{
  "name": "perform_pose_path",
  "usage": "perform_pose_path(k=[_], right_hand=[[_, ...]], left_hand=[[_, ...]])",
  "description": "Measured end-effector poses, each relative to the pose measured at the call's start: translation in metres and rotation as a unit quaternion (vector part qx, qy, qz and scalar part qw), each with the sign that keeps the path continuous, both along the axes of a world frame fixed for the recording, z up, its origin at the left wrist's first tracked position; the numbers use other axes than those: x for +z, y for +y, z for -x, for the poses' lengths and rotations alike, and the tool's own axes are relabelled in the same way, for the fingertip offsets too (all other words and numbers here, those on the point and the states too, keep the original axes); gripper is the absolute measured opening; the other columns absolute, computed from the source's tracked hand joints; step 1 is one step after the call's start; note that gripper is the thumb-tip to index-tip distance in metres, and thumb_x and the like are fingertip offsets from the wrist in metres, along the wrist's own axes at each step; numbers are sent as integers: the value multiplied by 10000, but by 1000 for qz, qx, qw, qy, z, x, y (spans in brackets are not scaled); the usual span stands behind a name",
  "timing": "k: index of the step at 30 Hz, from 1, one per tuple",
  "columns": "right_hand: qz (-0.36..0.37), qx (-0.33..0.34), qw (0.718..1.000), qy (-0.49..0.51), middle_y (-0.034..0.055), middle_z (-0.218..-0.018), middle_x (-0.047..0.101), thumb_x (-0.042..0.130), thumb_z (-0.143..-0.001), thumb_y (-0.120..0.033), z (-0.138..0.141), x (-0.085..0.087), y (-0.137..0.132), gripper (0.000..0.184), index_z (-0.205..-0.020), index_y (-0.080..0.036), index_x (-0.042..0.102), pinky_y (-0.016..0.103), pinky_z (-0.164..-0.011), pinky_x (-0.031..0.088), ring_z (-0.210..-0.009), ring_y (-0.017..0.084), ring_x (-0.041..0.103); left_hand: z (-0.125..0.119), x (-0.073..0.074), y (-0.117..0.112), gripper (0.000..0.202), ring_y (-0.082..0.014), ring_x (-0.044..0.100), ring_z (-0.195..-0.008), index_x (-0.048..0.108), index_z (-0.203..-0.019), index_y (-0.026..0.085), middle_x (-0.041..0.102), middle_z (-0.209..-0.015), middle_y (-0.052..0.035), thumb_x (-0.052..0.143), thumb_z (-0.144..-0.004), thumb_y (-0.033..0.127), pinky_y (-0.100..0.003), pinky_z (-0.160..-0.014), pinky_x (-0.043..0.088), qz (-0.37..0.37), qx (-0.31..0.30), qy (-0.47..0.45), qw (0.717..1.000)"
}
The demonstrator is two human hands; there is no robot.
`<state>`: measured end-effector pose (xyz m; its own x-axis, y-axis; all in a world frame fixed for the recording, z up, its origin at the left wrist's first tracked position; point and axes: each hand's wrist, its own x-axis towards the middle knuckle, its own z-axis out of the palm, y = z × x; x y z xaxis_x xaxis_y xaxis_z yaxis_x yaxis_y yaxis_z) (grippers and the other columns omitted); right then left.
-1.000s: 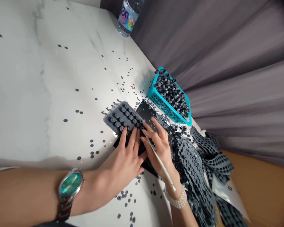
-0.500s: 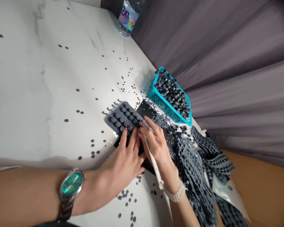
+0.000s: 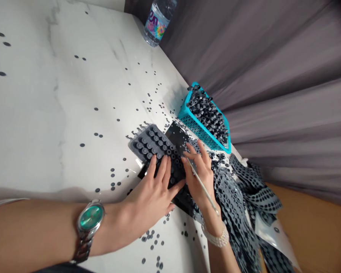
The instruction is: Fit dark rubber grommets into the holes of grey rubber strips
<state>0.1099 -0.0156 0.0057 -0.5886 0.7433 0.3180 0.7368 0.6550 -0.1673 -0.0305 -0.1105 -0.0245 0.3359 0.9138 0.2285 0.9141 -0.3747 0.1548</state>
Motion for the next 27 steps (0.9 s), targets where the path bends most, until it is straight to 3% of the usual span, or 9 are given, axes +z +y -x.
perform_pose_path(k=[5, 18, 27], right_hand=[[-1, 75, 997, -18, 98, -1292, 627, 469, -967, -211, 22, 2, -2, 181, -1093, -218, 600, 502, -1035, 426, -1372, 258, 417], [-7, 131, 990, -56, 110, -1253, 641, 428, -968, -144, 25, -2, 5, 177, -1077, -216, 549, 459, -1025, 440, -1381, 236, 402], [-1, -4, 1000, -3, 168, -1282, 602, 437, -975, -219, 24, -7, 18, 128, -1015, -169, 548, 473, -1034, 436, -1347, 260, 439]], left_hand=[[1, 0, 0, 548, -421, 475, -1290, 611, -1283, 248, 588, -1330, -210, 503, -863, 582, -620, -1071, 237, -21, -4, 7, 1000], [0, -1, -2, 551, -434, 439, -1313, 607, -1274, 223, 588, -1323, -223, 475, -878, 583, -628, -1072, 226, -19, -7, 14, 1000], [-3, -2, -2, 559, -407, 417, -1341, 527, -1364, 321, 569, -1358, -195, 468, -878, 593, -621, -1075, 233, -6, 0, 13, 1000]])
